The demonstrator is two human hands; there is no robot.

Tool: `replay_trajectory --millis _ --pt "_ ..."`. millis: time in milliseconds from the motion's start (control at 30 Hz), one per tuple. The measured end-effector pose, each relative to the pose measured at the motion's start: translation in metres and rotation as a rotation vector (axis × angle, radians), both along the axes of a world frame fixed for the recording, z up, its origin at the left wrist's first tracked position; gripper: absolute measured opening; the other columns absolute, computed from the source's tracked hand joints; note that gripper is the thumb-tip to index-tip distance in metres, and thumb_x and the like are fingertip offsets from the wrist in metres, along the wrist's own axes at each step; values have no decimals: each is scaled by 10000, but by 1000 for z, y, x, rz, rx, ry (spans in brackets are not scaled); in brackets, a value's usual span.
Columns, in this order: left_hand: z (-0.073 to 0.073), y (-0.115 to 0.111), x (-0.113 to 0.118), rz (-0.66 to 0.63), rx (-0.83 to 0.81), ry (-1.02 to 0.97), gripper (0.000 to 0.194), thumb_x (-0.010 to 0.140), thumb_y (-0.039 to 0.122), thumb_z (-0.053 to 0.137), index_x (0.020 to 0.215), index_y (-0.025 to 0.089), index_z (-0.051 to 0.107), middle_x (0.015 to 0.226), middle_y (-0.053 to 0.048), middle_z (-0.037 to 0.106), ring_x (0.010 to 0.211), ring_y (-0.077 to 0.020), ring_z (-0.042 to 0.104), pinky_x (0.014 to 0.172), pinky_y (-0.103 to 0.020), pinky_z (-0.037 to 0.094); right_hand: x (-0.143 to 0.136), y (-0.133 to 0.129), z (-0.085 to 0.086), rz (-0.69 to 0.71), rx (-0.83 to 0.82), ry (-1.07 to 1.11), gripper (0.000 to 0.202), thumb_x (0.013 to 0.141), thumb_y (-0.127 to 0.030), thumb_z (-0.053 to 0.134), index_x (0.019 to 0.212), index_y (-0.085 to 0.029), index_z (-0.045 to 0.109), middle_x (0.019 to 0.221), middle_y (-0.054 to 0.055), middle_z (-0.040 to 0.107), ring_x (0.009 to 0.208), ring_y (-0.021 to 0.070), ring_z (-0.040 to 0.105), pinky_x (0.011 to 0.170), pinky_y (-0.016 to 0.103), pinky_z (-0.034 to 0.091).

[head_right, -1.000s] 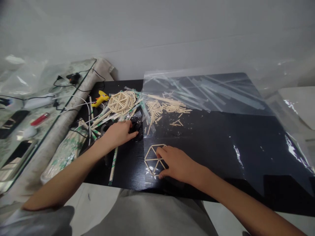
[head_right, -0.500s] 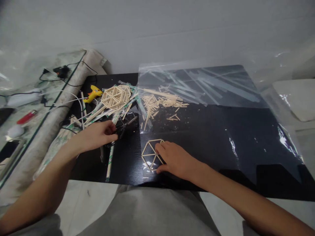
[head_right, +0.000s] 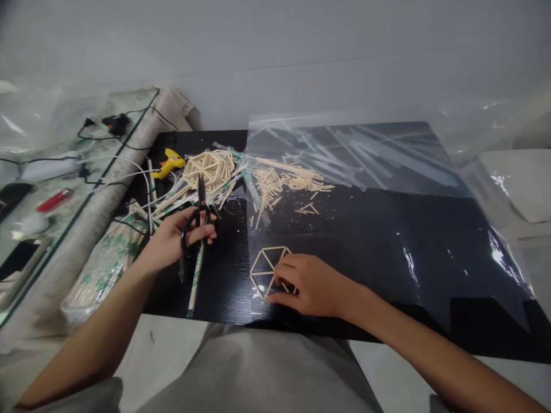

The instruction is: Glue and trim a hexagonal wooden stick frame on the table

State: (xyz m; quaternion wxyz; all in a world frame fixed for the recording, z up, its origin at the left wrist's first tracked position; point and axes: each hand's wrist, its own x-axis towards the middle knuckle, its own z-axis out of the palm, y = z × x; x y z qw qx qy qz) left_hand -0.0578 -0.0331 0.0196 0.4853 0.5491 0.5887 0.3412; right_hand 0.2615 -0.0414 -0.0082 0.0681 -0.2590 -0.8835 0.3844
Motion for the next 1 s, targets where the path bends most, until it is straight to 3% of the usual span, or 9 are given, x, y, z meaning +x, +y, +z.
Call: replay_trajectory --millis 100,167,233,300,400,500,600,700,1000 --pt "-6 1 12 54 34 -95 418 801 455 816 1038 164 631 858 -53 752 712 -168 711 722 -310 578 -13 4 9 -43 -36 70 235 1045 -385 580 967 -183 671 981 69 675 817 174 620 782 324 494" --pt "-7 3 22 86 67 -133 428 806 451 815 1051 162 615 886 -66 766 725 -173 725 743 -320 587 -27 7 15 -132 -61 137 210 1028 -374 600 1090 -180 653 1136 102 656 839 167 637 800 333 522" --pt "-7 6 32 105 110 -152 427 823 449 800 1073 163 604 898 -65 766 722 -170 726 748 -324 593 -44 11 19 -235 -148 191 331 985 -379 663 1243 -180 607 1319 146 612 858 161 665 803 338 551" --pt "-8 9 42 125 168 -161 402 855 442 771 1094 176 588 900 -49 757 728 -164 724 747 -318 595 -62 14 22 -288 -338 194 475 917 -402 746 1303 -169 592 1263 149 668 831 171 694 740 326 568" --pt "-13 13 51 151 283 -153 344 896 416 736 1096 209 548 903 -20 730 790 -166 729 772 -315 595 -85 19 21 -309 -759 314 432 907 -470 739 1181 -148 649 1191 144 719 718 160 713 557 278 551" --pt "-20 17 56 150 400 -131 324 905 385 738 1079 231 512 908 -5 698 843 -170 722 813 -326 591 -97 22 14 -323 -941 478 361 901 -493 732 942 -137 695 1022 114 752 653 135 693 493 235 526" --pt "-26 18 58 177 460 -150 340 900 367 754 1075 238 493 882 5 683 821 -165 710 801 -326 585 -100 22 5 -368 -981 560 327 887 -463 745 828 -144 706 846 70 754 613 116 669 493 210 513" --pt "-29 19 60 225 461 -205 351 888 365 774 1059 236 496 862 10 695 794 -158 708 793 -324 583 -99 21 1 -403 -964 595 309 878 -455 744 824 -151 725 809 64 761 590 114 652 486 214 503" --pt "-28 25 54 321 322 -453 366 819 376 825 996 216 548 820 16 729 737 -147 737 753 -297 619 -85 29 12 -497 -844 627 228 896 -312 643 718 -174 674 671 9 667 571 112 586 549 246 467"
